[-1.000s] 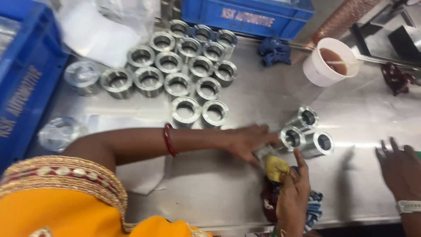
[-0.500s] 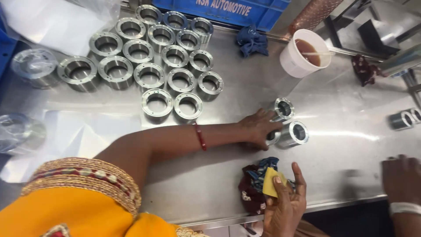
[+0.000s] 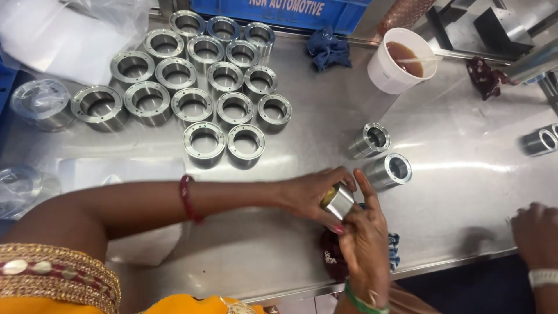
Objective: Wiping metal rings with a sponge and placing them into individual plastic bags.
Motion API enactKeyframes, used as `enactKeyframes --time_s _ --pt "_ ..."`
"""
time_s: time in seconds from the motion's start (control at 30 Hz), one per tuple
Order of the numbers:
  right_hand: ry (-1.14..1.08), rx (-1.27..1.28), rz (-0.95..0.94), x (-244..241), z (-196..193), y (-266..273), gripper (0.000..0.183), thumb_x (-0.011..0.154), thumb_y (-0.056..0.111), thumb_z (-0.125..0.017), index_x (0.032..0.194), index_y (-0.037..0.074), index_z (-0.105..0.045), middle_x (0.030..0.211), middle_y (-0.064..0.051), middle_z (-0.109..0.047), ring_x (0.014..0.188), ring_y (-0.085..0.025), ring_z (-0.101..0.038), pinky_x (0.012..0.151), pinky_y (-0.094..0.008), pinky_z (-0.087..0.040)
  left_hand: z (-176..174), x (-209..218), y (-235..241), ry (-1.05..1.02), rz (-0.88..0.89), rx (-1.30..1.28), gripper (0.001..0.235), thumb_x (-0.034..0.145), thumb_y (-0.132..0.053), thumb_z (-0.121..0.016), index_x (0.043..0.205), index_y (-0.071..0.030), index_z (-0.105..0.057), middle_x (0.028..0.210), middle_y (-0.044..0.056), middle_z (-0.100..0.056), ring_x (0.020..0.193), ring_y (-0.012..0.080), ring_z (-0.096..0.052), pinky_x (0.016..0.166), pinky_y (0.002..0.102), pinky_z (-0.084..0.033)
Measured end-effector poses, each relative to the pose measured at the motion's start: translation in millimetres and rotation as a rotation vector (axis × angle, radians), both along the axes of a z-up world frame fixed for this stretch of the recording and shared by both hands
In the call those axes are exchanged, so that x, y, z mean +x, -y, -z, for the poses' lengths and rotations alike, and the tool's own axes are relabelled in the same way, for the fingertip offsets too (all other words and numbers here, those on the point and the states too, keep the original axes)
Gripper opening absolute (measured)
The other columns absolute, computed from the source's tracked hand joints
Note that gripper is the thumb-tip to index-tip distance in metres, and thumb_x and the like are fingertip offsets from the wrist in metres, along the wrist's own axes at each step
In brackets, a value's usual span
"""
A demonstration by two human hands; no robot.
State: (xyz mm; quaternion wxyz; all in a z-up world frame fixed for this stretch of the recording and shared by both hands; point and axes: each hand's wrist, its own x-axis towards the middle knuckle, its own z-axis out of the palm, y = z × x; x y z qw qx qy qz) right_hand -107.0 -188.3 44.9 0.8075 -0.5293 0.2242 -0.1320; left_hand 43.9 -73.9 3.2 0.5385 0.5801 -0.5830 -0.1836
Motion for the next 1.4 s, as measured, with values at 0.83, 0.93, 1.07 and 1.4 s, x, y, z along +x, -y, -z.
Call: enactKeyframes --time_s 0.83,0.93,1.07,1.4 --pt "0.499 -0.095 0.493 -12 60 34 0.063 0.099 -0.019 -0.050 0.160 -0.005 -0.043 0.116 -0.022 -0.067 0.094 -0.015 -0.066 0.072 -0.018 -0.052 19 80 137 0.504 -0.311 0.407 0.070 0.064 -0.038 -0.089 0.124 -0.022 -0.057 0.133 0.008 -0.053 0.125 0.0338 -0.050 0.102 0.048 -0.049" --pt "0.363 -0.237 0.639 -2 26 7 0.058 0.097 -0.013 -0.051 0.154 0.000 -0.043 0.115 -0.022 -0.068 0.075 -0.006 -0.054 0.055 -0.015 -0.040 16 44 75 0.405 -0.325 0.339 0.076 0.062 -0.044 -0.091 0.121 -0.015 -0.053 0.121 0.016 -0.057 0.110 0.0337 -0.059 0.088 0.047 -0.054" --pt "-0.116 -0.692 0.164 4 -2 -21 0.070 0.090 -0.014 -0.041 0.157 0.006 -0.045 0.132 -0.017 -0.065 0.084 -0.010 -0.060 0.070 -0.019 -0.055 -7 2 4 -0.767 -0.131 0.609 0.086 0.070 -0.056 -0.081 0.128 -0.006 -0.042 0.118 0.023 -0.065 0.075 0.0277 -0.068 0.047 0.031 -0.056" --pt "0.051 0.319 0.004 18 8 9 0.082 0.075 -0.019 -0.042 0.155 0.002 -0.040 0.125 -0.016 -0.063 0.101 -0.017 -0.071 0.079 -0.026 -0.062 -11 5 -10 -0.022 -0.046 0.296 0.089 0.068 -0.041 -0.090 0.137 -0.016 -0.040 0.126 0.019 -0.051 0.115 0.0370 -0.061 0.096 0.048 -0.054"
